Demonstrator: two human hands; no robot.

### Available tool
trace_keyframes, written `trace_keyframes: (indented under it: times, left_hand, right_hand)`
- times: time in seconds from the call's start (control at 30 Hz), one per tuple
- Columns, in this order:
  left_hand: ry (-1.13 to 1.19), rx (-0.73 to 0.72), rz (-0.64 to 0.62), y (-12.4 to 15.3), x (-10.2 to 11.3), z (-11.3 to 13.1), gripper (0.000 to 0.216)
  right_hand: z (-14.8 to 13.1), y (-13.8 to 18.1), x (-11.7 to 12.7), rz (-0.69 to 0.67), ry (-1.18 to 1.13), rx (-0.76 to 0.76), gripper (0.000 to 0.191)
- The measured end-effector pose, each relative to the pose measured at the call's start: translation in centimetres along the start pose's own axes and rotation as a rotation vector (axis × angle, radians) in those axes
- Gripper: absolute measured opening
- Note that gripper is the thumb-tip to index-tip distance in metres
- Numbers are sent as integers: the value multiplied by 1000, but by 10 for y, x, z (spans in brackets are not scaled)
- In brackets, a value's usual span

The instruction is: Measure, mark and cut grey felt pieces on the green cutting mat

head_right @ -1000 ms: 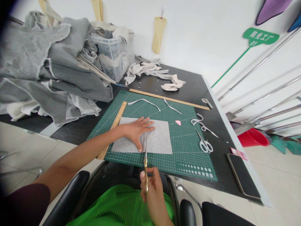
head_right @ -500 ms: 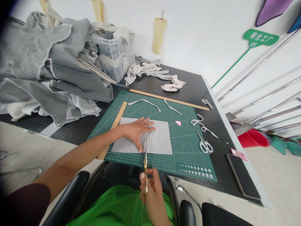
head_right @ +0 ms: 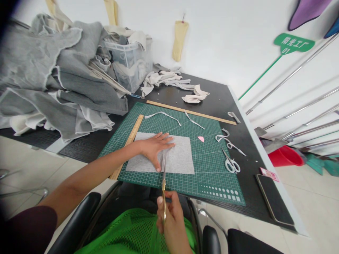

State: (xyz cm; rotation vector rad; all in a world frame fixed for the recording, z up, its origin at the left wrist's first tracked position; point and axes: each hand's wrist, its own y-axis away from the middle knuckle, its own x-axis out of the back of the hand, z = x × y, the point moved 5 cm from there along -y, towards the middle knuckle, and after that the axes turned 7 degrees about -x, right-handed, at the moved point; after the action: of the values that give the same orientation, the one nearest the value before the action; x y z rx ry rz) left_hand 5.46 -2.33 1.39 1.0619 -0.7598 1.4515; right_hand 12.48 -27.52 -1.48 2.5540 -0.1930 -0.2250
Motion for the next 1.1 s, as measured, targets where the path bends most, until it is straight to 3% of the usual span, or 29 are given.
trace_keyframes:
  times: [0.53, 1.1]
  left_hand:
    - [-5, 9, -17, 0, 2, 2, 130]
    - [17, 4, -19, 2, 1, -3, 131]
  right_hand:
    - [5, -3, 5, 4, -38, -3, 37]
    - [-10, -16, -1, 14, 5, -3, 41]
